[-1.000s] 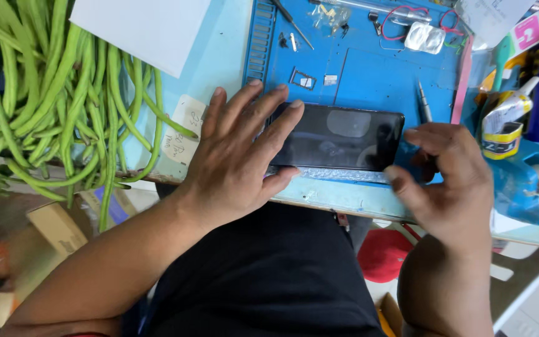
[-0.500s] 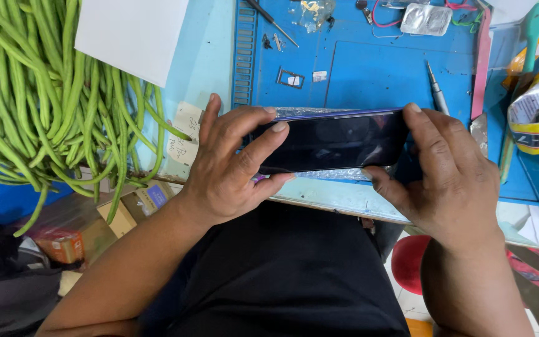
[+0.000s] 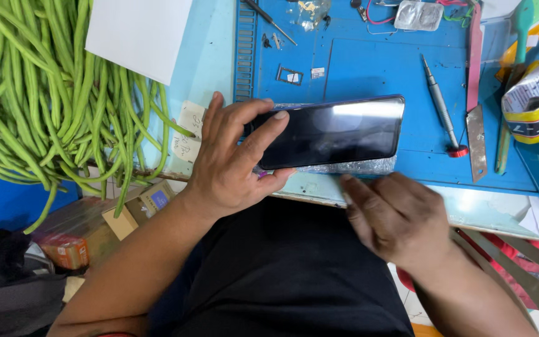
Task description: The person wipes the surface of a smartphone and applies a screen protector to the device on a repair bench.
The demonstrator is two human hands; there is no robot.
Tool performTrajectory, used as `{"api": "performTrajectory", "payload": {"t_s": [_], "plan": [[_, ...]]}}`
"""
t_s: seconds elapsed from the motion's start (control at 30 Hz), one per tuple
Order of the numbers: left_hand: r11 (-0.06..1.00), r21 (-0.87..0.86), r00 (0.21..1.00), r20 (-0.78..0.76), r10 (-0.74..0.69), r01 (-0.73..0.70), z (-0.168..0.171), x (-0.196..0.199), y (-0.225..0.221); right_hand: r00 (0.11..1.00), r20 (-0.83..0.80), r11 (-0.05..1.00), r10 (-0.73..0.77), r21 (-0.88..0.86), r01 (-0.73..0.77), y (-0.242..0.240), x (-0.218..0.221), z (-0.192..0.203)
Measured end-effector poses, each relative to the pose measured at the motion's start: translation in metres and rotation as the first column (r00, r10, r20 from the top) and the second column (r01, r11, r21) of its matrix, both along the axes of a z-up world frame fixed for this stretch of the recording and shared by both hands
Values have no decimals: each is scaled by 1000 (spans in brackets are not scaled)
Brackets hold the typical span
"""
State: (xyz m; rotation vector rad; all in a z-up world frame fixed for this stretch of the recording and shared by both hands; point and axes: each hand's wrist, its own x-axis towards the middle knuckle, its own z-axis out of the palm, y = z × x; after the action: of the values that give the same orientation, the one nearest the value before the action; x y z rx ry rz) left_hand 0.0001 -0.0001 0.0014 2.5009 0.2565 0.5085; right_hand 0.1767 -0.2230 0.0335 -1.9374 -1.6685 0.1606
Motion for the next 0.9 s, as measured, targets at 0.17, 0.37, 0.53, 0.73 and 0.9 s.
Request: {"api": "performTrajectory", "payload": {"t_s": [0.17,0.37,0.53,0.73,0.9], "plan": [[999,35,998,53,-33,31,-4,-5,-1,750,-426,837,-506,-451,309,17,-26,10],[996,58,997,44,-71,68,0,-4,0,728,-401,783,-556,-547,296,43,-22,18],[997,48,997,26,-69,68,-1,-5,1,669,-374,683,-642,-676,277,58,-17,22],[996,34,997,20,-79,78,-4,-6,3,545,-389,597,-743,-753,277,68,-20,28],[996,17,996,5,-91,90,-4,-7,2,544,-402,612,-736,-739,282,70,-22,29]]}}
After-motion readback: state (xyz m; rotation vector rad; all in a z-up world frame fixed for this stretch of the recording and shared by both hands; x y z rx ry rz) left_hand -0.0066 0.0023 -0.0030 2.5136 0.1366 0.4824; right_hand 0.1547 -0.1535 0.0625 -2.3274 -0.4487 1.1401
